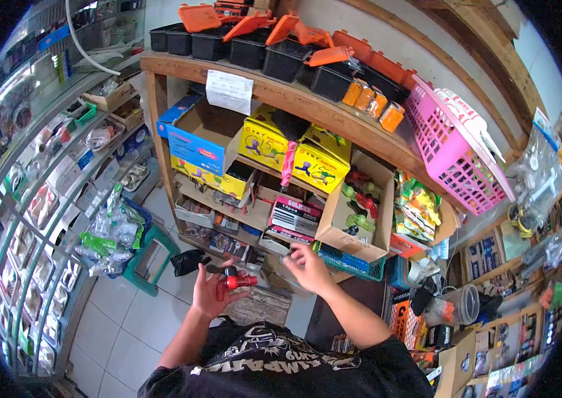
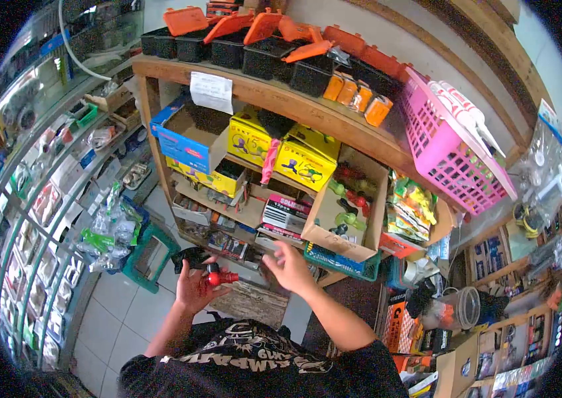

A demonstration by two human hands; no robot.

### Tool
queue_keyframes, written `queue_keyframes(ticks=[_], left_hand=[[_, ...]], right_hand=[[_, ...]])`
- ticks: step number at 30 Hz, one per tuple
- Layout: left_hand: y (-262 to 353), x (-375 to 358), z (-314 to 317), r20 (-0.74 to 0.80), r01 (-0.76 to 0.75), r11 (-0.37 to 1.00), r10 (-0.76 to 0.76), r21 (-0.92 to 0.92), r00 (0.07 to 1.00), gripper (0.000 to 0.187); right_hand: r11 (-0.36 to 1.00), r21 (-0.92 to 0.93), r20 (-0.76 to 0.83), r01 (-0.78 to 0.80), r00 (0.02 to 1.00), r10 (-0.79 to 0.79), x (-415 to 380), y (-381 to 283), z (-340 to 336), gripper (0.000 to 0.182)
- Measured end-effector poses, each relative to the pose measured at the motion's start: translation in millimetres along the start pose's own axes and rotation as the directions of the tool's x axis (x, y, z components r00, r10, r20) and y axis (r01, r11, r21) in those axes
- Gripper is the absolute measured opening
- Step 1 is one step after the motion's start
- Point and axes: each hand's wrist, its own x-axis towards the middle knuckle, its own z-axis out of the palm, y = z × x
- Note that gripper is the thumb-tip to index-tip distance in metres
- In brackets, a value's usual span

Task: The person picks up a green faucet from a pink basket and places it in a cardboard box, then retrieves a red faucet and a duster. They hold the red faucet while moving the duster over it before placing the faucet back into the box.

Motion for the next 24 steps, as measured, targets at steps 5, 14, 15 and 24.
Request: queue_keyframes(ticks=[5, 14, 15, 24], left_hand=[[2, -6, -1, -0.02, -0.03, 0.999, 0.029, -0.028, 0.999, 0.078], [14, -25, 0, -0.055, -0.046, 0.999, 0.046, -0.003, 0.997, 0.075], [13, -26, -4, -0.023, -0.044, 0.998, 0.044, -0.039, 0.999, 0.076], [34, -13, -15, 0.001, -0.015, 1.0, 0.015, -0.007, 1.0, 0.076]], right_hand=[[0.472, 0.775, 0.189, -0.42, 0.867, 0.461, 87, -36, -27, 0.061], [0.022, 0.901, 0.402, -0.433, 0.854, 0.331, 246, -49, -53, 0.051], [0.012, 0.916, 0.378, -0.402, 0.871, 0.312, 249, -52, -51, 0.046], [-0.031, 0.906, 0.407, -0.422, 0.85, 0.335, 66, -61, -14, 0.033]])
